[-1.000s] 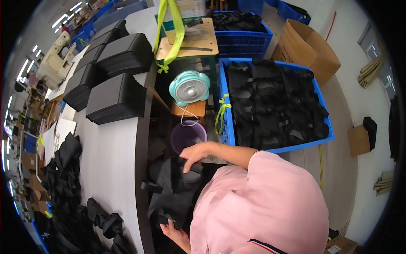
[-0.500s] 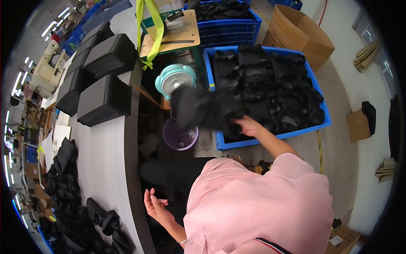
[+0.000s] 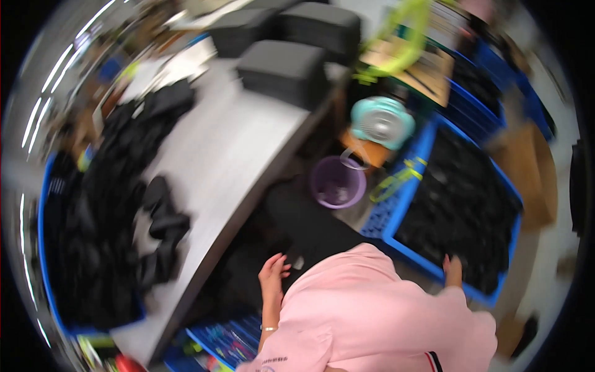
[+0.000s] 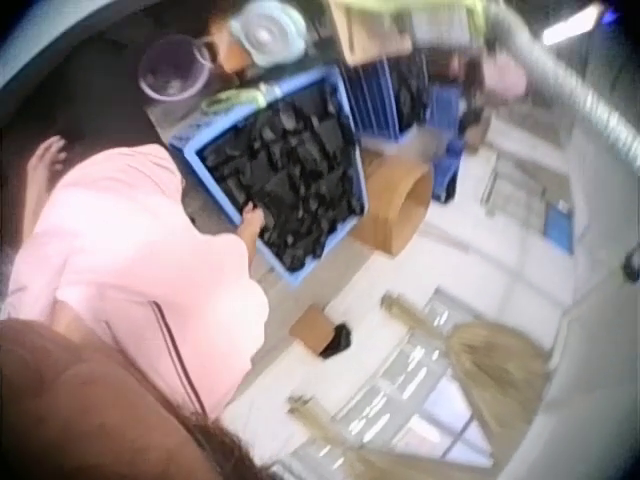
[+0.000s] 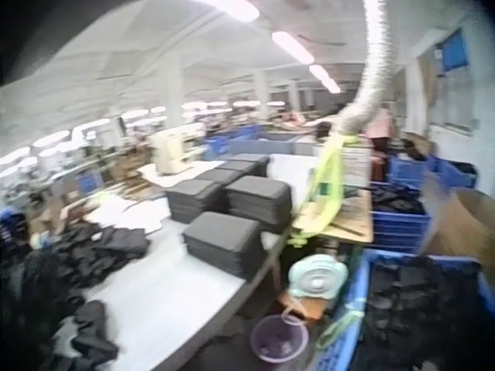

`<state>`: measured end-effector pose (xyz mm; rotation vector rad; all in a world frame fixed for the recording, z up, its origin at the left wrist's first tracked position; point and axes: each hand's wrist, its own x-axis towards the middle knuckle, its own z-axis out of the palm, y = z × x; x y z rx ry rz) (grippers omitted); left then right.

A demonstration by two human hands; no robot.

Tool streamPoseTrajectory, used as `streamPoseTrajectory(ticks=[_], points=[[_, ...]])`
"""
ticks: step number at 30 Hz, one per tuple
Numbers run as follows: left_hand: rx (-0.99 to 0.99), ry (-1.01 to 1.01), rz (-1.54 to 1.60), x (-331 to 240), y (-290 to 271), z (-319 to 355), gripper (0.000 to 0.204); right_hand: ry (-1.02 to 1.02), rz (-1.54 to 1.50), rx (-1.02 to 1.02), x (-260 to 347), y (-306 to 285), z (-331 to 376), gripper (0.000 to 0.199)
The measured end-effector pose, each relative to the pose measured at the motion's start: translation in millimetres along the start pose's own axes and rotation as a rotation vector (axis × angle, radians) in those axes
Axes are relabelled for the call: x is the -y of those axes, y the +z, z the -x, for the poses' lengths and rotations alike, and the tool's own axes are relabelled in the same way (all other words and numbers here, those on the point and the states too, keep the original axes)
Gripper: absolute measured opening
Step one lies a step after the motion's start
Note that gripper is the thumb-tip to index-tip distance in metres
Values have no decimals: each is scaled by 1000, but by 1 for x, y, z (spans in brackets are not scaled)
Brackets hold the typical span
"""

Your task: Assembling black fabric components by inserting stiffeners and folding them before placing them in bins.

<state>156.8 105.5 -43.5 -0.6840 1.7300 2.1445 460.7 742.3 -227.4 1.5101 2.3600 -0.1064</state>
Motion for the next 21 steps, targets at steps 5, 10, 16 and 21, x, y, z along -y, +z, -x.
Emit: streamPoseTrajectory(ticks=[5, 10, 16, 21], points=[[-175, 239, 18, -39, 2, 4, 26, 128, 149, -355, -25, -55, 25, 40], [-520, 605, -38, -103, -29, -3, 15, 740, -124, -673, 69, -165, 11, 34], [-958, 1043, -550, -194, -97, -55, 38, 44, -337, -881, 240, -221, -1, 46], [-1031, 1086, -767, -235, -146, -115, 28, -1088, -498, -1091, 448, -231, 101, 21]])
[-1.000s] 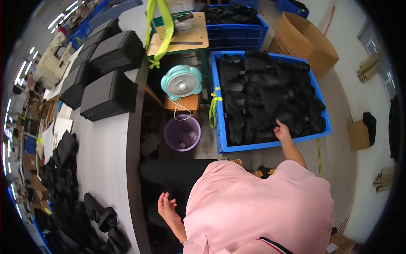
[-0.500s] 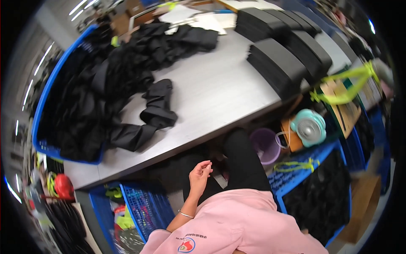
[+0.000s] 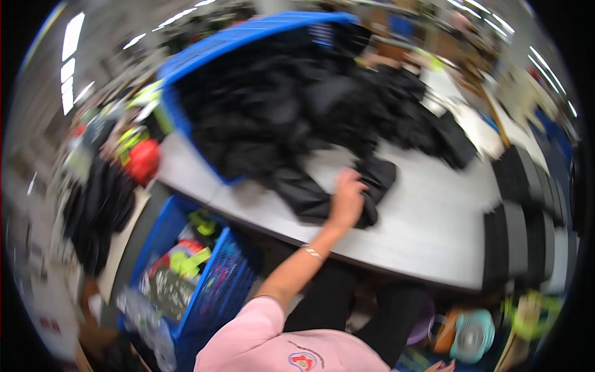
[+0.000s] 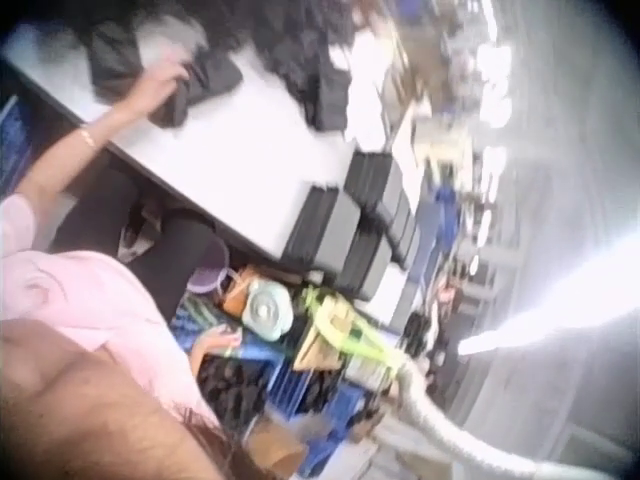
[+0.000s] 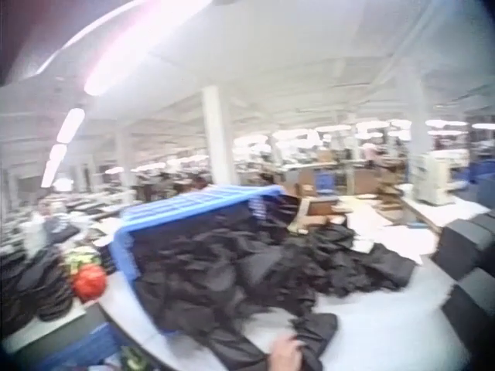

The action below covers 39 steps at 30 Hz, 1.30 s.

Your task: Assembling black fabric components by inserting stiffeners and folding them before placing them in bins.

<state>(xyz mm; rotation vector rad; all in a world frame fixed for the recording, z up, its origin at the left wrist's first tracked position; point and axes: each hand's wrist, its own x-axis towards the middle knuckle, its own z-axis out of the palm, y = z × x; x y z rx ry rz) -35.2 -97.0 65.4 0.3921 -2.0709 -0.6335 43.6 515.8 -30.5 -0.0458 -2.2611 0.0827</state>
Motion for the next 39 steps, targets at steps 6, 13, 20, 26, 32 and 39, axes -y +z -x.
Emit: streamPoseTrajectory(ticks=[6, 13, 20, 26, 32, 39], points=[[-171, 183, 148, -32, 32, 8, 12, -202, -789, 534, 254, -29, -80, 21], [36, 1, 524, -112, 37, 61, 2, -565, -986, 84, 391, -6, -125, 18], [218, 231, 364, -152, 6, 92, 9, -394, -1041, 630, 379, 19, -103, 19], [135, 192, 664, -179, -4, 136, 30, -378, -1097, 709, 378, 16, -94, 18], [145, 164, 698, -186, -21, 139, 28, -368, -1146, 762, 377, 12, -88, 18], [308, 27, 781, -203, -34, 166, 14, -144, -1194, 854, 339, 0, -89, 18]])
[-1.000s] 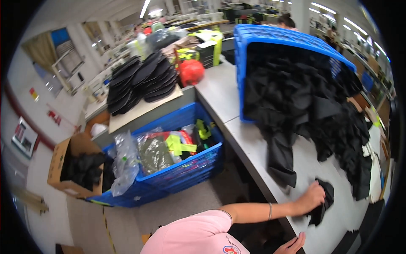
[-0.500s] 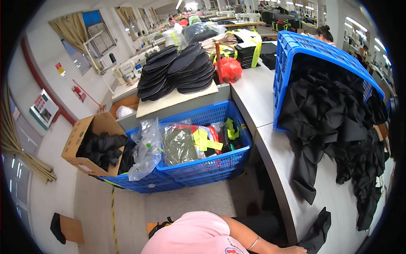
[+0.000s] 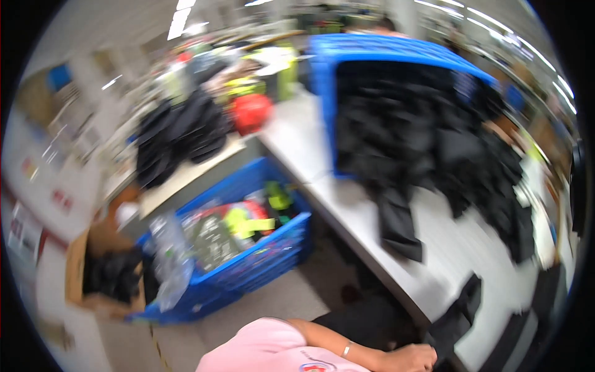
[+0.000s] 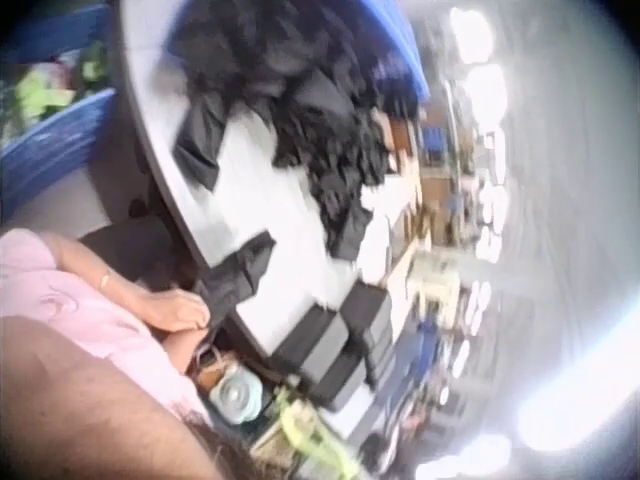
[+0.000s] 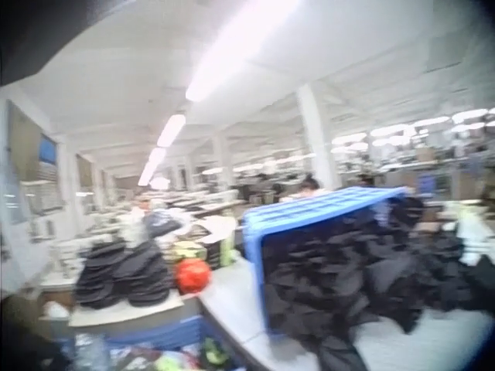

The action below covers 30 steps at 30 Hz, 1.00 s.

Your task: Assembling black fabric components by inserting stiffeners and folding them before placing them in bins.

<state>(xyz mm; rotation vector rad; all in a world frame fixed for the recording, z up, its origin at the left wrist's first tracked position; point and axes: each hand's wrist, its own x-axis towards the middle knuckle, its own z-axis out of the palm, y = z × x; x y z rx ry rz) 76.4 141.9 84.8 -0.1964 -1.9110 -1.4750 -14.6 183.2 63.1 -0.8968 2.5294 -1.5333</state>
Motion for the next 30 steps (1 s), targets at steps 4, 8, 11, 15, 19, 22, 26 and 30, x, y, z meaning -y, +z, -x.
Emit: streamPoseTrajectory(ticks=[4, 8, 11, 15, 19, 22, 26, 30], points=[[88, -85, 63, -22, 10, 20, 8, 192, -123, -69, -11, -24, 30, 17], [444, -113, 233, -44, 6, 14, 21, 355, -304, -144, -18, -49, 49, 17], [459, -92, 39, -46, 5, 1, 44, 401, -418, -194, -15, -62, 61, 17], [292, -244, -24, -32, 10, -17, 77, 373, -490, -226, -7, -72, 75, 17], [470, -586, 475, -27, 10, -31, 63, 294, -486, -237, 7, -86, 84, 17], [359, -542, 474, -38, 10, -28, 63, 144, -382, -254, 24, -106, 81, 17], [273, -130, -68, -64, 20, 0, 87, -96, -112, -303, 43, -142, 58, 17], [526, -9, -125, -64, 36, 17, 45, -164, 99, -302, 52, -164, 35, 16]])
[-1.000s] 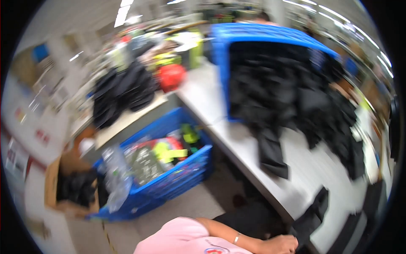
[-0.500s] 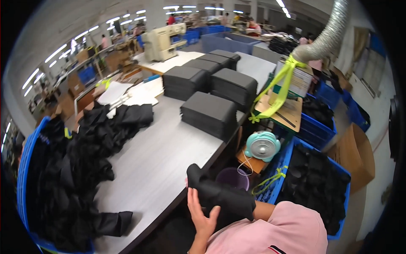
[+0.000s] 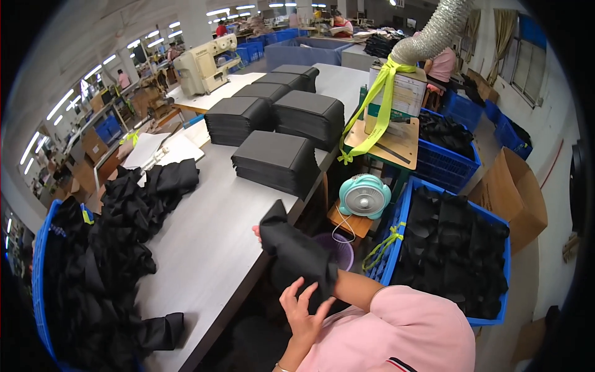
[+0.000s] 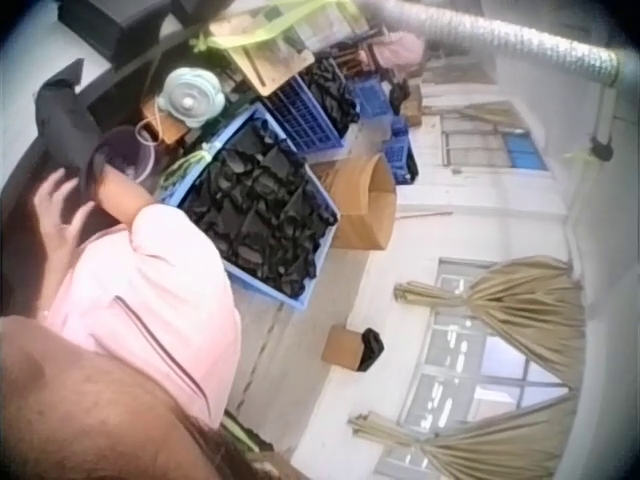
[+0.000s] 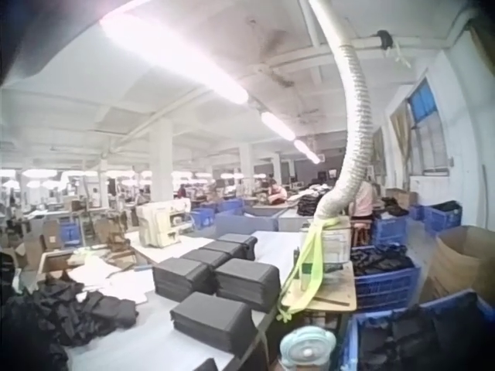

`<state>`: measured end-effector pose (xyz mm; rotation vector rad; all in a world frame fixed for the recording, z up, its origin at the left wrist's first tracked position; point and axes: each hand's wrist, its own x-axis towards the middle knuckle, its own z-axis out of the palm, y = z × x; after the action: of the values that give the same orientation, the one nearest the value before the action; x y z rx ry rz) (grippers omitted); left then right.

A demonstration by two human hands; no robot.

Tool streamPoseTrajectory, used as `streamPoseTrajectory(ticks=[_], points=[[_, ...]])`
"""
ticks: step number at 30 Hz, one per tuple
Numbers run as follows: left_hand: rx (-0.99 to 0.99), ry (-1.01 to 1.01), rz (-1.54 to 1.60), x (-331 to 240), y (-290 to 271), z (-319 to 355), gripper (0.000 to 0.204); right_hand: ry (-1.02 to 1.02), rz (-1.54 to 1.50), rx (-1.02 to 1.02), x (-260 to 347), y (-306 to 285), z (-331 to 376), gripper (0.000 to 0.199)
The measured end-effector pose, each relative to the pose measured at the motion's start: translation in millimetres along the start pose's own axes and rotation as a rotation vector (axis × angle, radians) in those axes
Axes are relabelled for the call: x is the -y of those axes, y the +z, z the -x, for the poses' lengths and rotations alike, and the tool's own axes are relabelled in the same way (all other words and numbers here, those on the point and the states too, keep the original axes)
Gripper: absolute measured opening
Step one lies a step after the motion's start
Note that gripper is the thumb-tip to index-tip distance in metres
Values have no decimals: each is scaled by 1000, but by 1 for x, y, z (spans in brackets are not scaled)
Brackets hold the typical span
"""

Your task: Assembling black fabric components by inserting stiffeners and folding them before placing them in bins.

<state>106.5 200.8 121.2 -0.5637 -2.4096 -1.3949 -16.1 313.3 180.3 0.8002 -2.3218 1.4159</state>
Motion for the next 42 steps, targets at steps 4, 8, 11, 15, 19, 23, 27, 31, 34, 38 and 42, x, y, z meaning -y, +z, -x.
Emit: streamPoseTrajectory(ticks=[4, 8, 11, 15, 19, 23, 27, 31, 34, 38, 42], points=[[-79, -180, 408, 20, -4, 2, 13, 48, 52, 34, -6, 1, -3, 16], [-210, -504, 864, 34, -8, -4, 11, 139, -97, 26, -14, 26, 7, 18], [-453, -442, 777, 53, -15, -34, 15, 256, -350, 31, -14, 62, 13, 21], [-581, -375, 736, 90, -27, -69, 16, 409, -585, 70, -11, 107, 18, 24], [-471, -329, 737, 150, -51, -96, 19, 530, -696, 25, -10, 142, 14, 28], [-477, -381, 723, 207, -69, -96, 24, 519, -555, 218, 3, 145, 22, 31], [-531, -603, 513, 236, -128, -104, 29, 116, -712, 231, 36, 129, 71, 39], [-705, -368, 503, 206, -145, -101, 26, 605, -815, 483, -13, 87, 76, 30], [-727, -357, 494, 162, -145, -92, 22, 936, -1113, -79, -41, 71, 68, 44], [-567, -342, 250, 105, -114, -83, 15, 371, -473, -42, -36, 74, 53, 65], [-215, -340, 212, 73, -72, -62, 23, 319, -228, -46, -29, 87, 36, 42]])
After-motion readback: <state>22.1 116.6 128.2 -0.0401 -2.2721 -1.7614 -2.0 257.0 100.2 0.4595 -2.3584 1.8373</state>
